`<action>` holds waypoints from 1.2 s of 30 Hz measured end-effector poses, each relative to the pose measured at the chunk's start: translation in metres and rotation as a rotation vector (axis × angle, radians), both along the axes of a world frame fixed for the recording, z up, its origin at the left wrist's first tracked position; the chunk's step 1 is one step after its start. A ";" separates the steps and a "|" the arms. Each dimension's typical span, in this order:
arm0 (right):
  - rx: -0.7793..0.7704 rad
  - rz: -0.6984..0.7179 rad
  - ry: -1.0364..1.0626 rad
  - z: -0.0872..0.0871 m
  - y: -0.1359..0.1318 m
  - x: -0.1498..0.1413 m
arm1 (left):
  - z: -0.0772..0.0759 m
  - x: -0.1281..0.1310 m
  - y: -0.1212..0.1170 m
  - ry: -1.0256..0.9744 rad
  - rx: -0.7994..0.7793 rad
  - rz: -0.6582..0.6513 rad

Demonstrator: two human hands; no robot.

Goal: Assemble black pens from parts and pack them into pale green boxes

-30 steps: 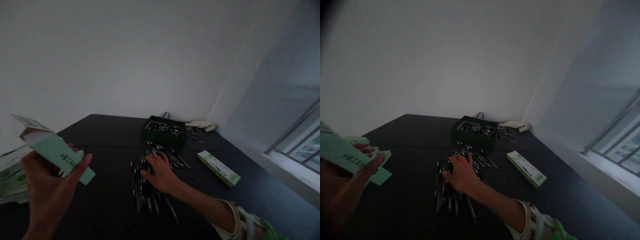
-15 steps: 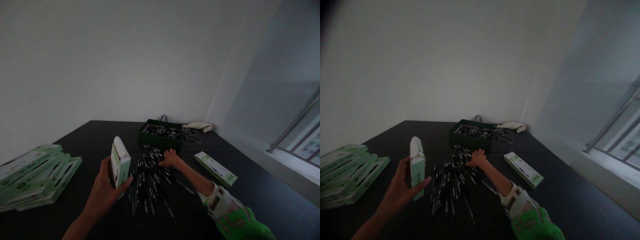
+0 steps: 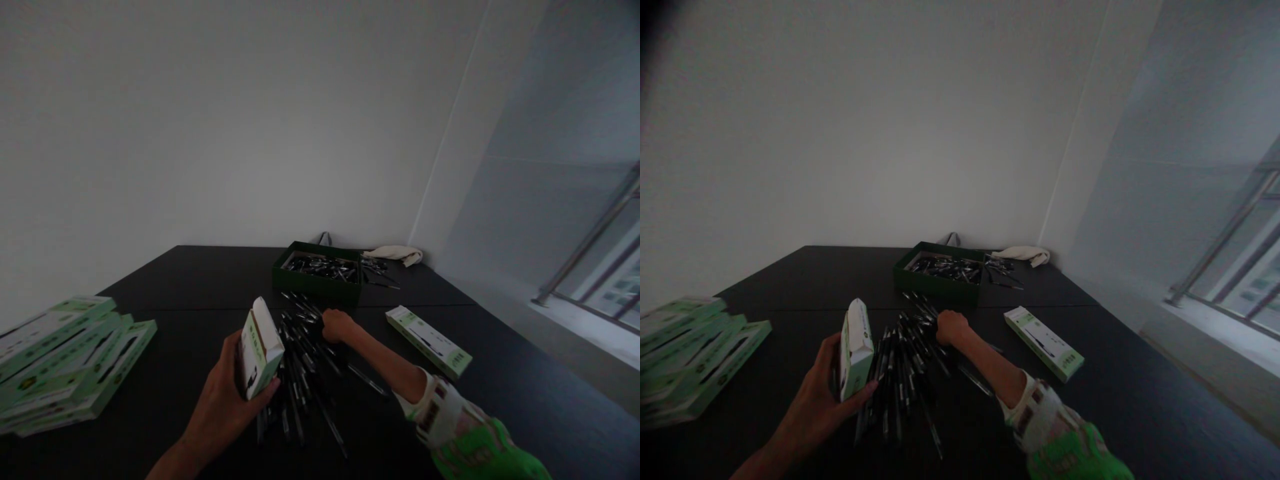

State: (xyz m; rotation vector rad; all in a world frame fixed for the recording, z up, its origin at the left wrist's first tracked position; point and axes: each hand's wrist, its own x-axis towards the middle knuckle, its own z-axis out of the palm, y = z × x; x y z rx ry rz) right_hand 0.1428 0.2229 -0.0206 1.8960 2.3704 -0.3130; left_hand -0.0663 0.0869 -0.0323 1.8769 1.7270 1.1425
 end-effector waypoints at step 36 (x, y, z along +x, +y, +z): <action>0.238 0.473 2.234 0.151 -0.122 -0.020 | -0.016 0.023 -0.003 0.229 -0.106 0.028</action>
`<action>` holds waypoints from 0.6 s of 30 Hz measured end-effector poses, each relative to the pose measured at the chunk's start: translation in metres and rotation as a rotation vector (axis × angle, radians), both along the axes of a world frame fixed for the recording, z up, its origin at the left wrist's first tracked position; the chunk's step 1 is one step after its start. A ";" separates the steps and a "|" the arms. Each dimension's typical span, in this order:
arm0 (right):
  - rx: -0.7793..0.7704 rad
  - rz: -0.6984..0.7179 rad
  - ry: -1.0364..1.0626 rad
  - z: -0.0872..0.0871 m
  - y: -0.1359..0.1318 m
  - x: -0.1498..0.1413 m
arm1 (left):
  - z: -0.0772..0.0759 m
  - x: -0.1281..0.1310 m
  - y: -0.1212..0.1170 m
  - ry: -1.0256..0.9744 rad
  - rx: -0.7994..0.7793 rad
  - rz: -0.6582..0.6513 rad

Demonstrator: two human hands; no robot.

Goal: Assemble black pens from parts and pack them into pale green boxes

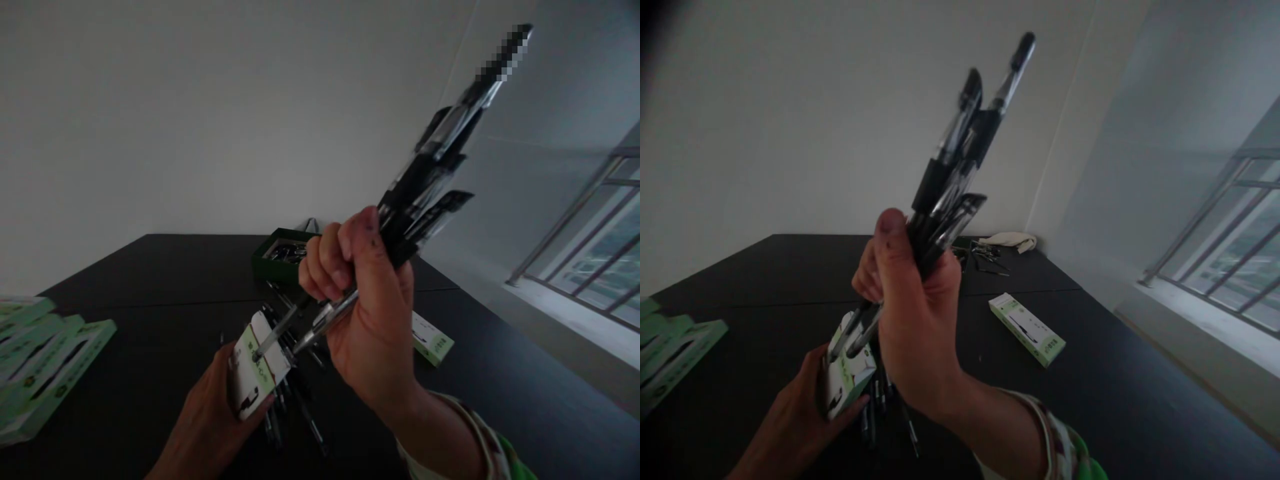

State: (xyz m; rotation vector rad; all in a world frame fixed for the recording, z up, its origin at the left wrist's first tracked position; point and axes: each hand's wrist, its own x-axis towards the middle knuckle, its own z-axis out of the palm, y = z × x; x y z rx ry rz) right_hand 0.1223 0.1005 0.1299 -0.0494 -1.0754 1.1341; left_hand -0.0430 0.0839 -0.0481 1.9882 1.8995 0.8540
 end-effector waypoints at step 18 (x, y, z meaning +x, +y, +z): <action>-0.059 -0.085 -0.205 -0.061 0.018 -0.023 | -0.002 0.003 -0.002 -0.063 0.044 0.039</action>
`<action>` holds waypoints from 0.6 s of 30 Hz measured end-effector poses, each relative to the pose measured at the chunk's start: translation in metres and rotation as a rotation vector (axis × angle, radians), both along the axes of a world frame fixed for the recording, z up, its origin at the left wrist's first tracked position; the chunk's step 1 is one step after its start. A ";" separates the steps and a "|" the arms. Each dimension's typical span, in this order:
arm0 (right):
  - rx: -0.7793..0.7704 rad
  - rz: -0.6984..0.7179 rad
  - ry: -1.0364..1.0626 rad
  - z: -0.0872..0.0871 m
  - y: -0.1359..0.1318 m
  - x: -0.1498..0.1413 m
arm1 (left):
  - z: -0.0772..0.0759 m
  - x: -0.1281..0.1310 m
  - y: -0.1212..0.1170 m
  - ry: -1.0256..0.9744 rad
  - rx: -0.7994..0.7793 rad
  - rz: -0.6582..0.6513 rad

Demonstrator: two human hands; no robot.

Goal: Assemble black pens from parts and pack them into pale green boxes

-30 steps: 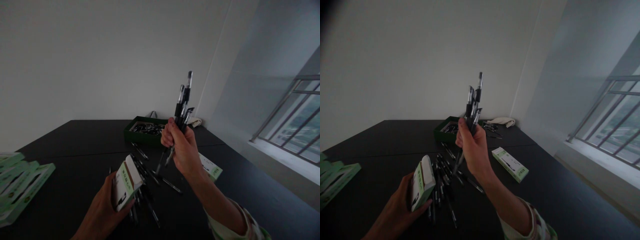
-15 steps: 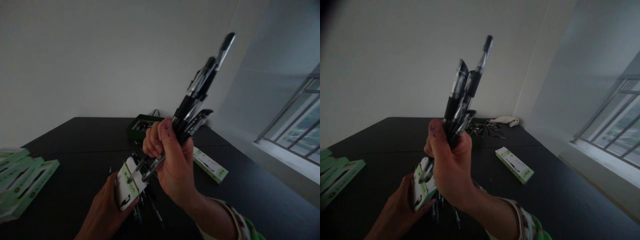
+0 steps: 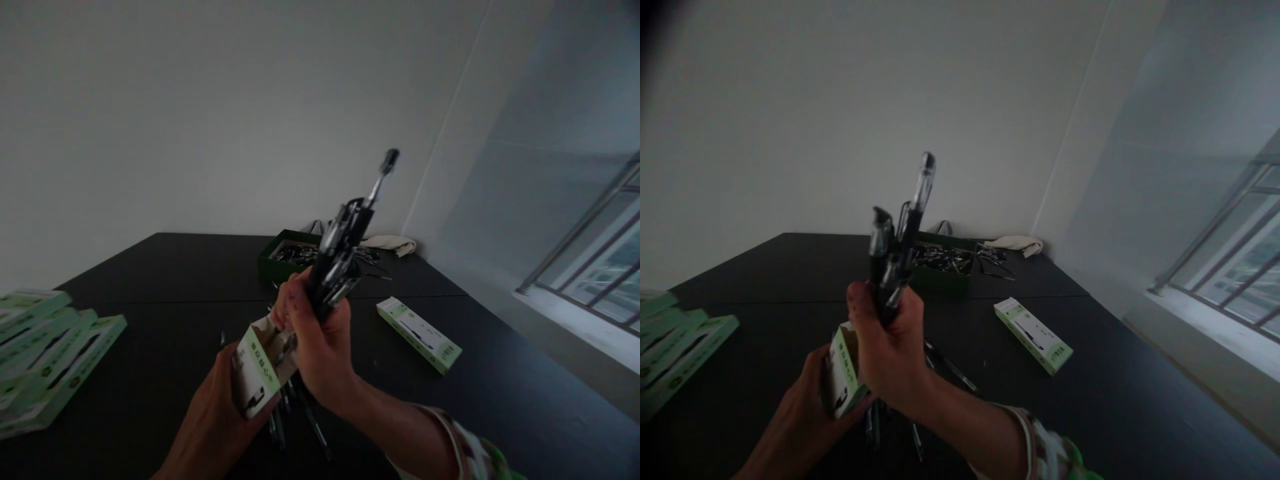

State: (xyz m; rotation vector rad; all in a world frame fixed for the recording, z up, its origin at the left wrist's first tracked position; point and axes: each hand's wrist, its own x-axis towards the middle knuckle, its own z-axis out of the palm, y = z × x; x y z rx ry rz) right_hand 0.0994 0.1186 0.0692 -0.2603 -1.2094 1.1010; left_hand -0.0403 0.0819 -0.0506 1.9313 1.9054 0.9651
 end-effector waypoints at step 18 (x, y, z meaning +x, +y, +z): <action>-0.162 0.046 -0.153 0.006 -0.003 -0.012 | -0.001 0.001 0.002 -0.003 0.056 -0.010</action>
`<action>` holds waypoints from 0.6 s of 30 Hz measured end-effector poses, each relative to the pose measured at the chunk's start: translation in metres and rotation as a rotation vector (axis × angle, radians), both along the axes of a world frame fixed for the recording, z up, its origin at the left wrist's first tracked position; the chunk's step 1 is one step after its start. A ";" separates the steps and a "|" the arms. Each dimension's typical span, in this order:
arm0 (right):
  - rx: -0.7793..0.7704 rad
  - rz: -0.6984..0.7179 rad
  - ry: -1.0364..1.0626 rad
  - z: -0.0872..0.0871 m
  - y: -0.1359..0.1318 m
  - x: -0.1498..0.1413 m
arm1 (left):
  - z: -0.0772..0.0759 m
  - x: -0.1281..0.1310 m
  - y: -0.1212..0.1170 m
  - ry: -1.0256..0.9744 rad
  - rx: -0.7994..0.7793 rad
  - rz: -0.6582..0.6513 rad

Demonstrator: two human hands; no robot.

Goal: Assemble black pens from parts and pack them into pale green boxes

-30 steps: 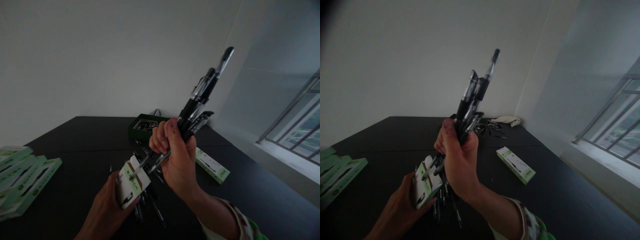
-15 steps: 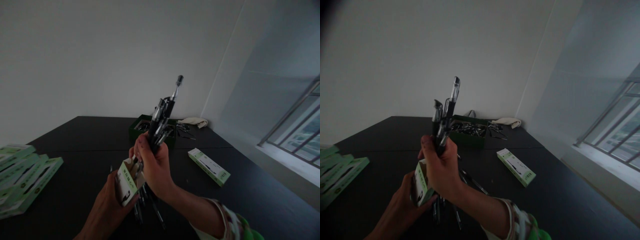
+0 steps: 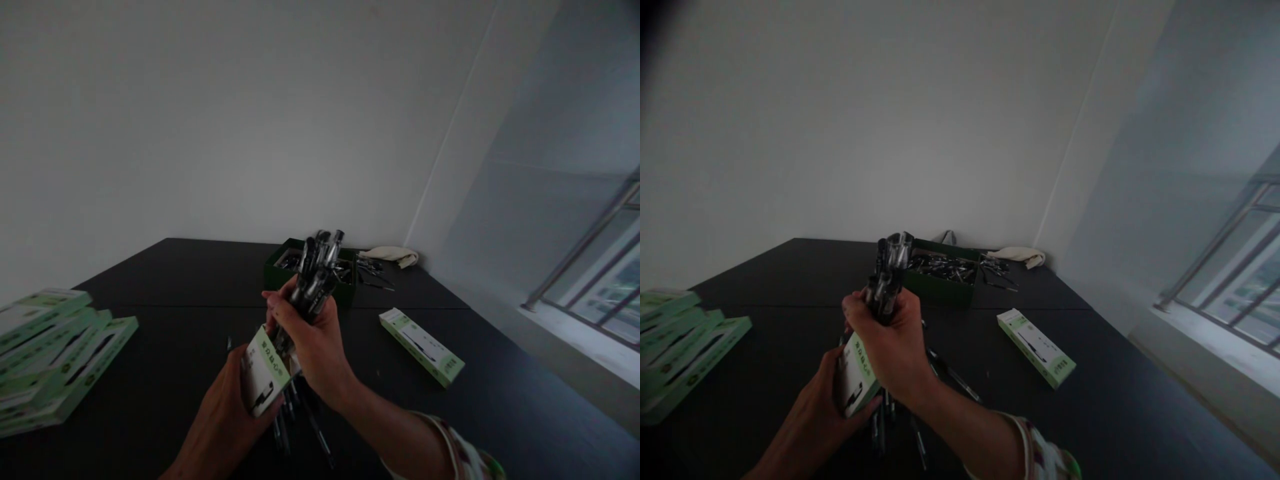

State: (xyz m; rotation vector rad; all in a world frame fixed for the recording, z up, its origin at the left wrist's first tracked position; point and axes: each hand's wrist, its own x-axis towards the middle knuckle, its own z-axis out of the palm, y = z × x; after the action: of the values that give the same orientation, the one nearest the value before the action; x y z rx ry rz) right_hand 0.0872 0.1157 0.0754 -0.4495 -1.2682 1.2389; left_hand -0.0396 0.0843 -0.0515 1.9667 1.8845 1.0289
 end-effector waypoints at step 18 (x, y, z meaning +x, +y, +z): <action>0.027 0.000 -0.116 -0.020 0.014 0.011 | 0.002 0.003 -0.001 -0.038 -0.041 0.008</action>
State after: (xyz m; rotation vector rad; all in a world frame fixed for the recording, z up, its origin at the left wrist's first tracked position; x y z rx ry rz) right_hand 0.0986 0.1296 0.0550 -0.5077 -1.3810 1.2084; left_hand -0.0368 0.0835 -0.0499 1.9052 1.8792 1.0147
